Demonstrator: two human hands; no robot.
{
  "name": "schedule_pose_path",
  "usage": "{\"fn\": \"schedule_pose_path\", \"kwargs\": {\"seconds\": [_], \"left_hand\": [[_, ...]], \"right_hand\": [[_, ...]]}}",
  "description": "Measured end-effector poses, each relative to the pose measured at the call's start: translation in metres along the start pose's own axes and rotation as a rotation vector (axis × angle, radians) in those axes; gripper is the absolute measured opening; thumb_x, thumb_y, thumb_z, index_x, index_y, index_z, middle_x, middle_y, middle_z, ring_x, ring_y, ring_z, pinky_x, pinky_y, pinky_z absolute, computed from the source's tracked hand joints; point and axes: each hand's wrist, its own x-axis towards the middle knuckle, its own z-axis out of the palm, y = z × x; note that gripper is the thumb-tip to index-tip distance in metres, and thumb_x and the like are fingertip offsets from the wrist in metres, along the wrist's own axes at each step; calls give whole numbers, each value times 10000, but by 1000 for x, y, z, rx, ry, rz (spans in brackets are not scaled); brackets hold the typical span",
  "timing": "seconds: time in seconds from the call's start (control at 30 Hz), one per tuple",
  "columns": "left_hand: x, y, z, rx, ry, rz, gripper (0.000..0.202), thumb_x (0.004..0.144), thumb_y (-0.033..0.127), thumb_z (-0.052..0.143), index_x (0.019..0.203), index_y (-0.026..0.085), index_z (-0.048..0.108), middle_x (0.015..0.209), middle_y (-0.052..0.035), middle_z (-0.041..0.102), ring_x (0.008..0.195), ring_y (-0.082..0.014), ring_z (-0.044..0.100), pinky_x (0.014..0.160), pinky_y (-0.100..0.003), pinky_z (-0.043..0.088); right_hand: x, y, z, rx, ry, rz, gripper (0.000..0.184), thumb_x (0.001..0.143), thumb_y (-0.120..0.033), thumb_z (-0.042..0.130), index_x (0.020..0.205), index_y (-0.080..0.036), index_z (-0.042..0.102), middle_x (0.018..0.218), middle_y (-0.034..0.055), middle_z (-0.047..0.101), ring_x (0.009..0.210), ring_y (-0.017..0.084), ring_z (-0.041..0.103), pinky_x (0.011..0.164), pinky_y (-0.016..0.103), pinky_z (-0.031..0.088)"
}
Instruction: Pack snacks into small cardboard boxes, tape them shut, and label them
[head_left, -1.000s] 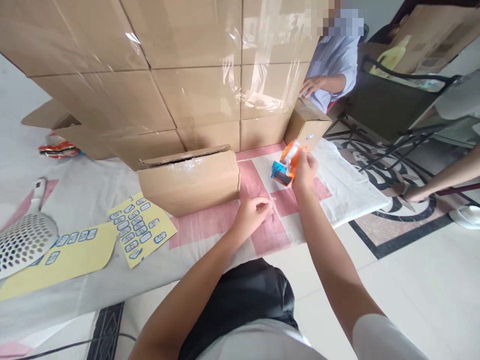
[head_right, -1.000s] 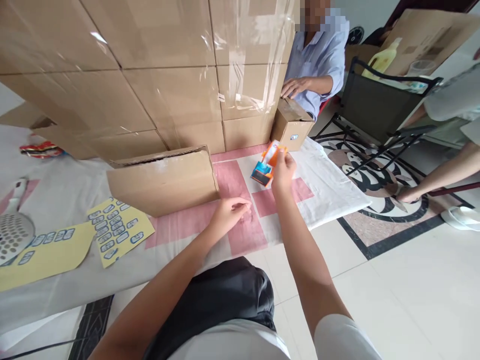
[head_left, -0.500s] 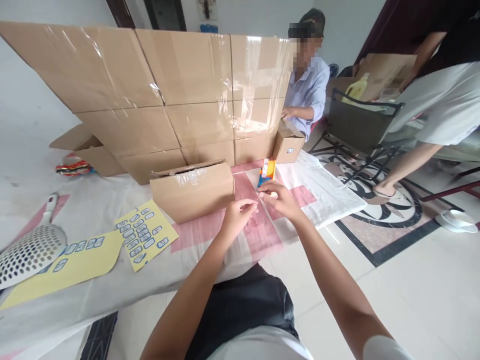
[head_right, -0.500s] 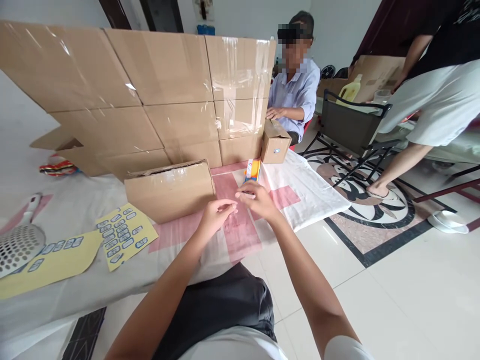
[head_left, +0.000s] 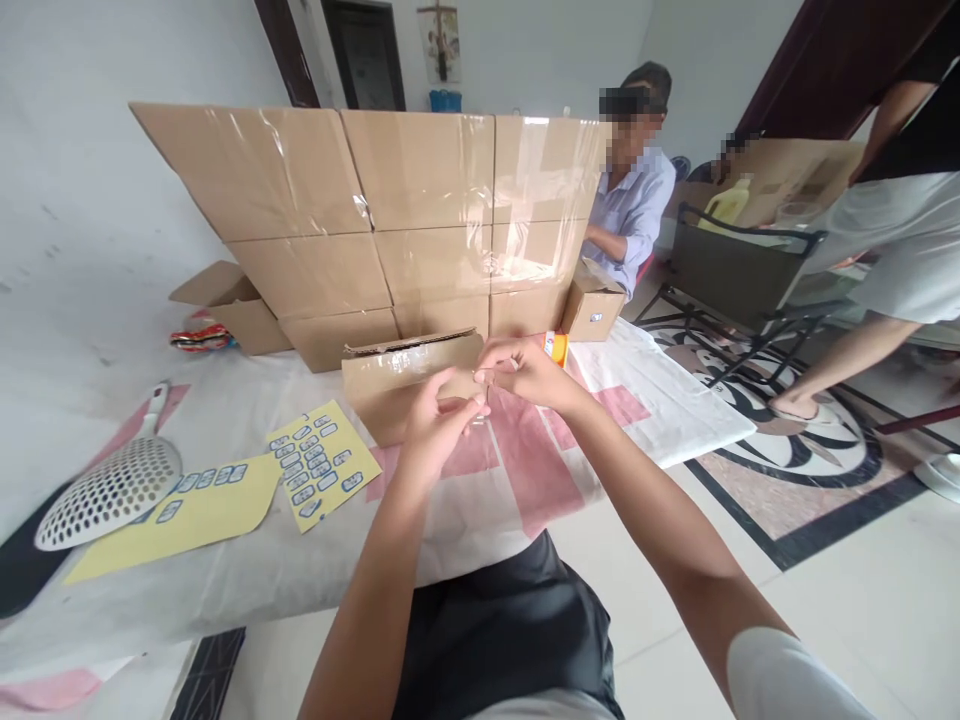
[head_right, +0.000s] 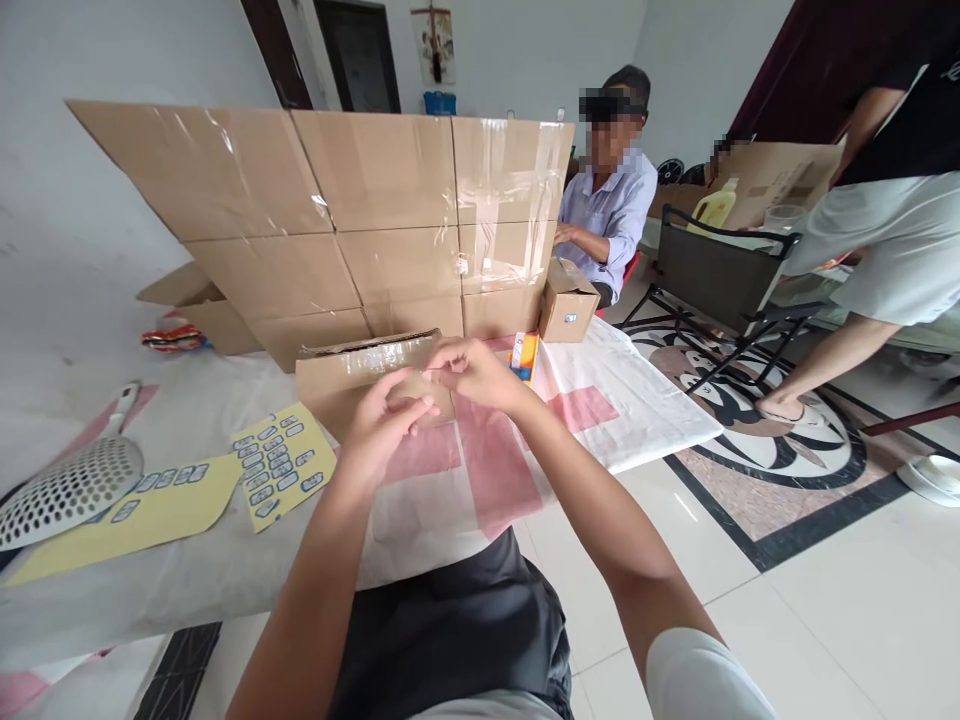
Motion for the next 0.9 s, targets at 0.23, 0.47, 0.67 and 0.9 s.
{"fn": "schedule_pose_path", "kwargs": {"seconds": [0.23,0.47,0.67,0.9], "left_hand": [[18,26,-39,124,189,110,275,755,435,773,765,162,746,816,-66,768,486,-61,416,473,-214,353],[30,34,-56,213,223,75,247,787,417,720,784,171,745,625,-32,694,429,-69,356,414,-213,261],[32,29,-56,244,209,-9,286,815,435,678,856,155,717,544,-10,615,415,-81,395,426,-217,304],[39,29,-58,401,157,-70,322,870,486,575,748,193,627,463,23,525,390,-105,412,440,-243,286]], "right_hand": [[72,1,24,129,-78,1,264,794,-387,748,674,-159,690,741,1,599,691,120,536,672,276,423],[97,15,37,135,-81,41,237,819,-351,684,689,-153,671,776,20,641,747,135,575,713,281,435],[110,24,34,59,-48,108,238,836,-316,656,662,-156,636,712,3,609,698,129,530,687,282,415],[119,25,39,-112,-132,102,189,828,-224,635,653,-155,643,683,5,638,684,134,558,671,279,407]]}}
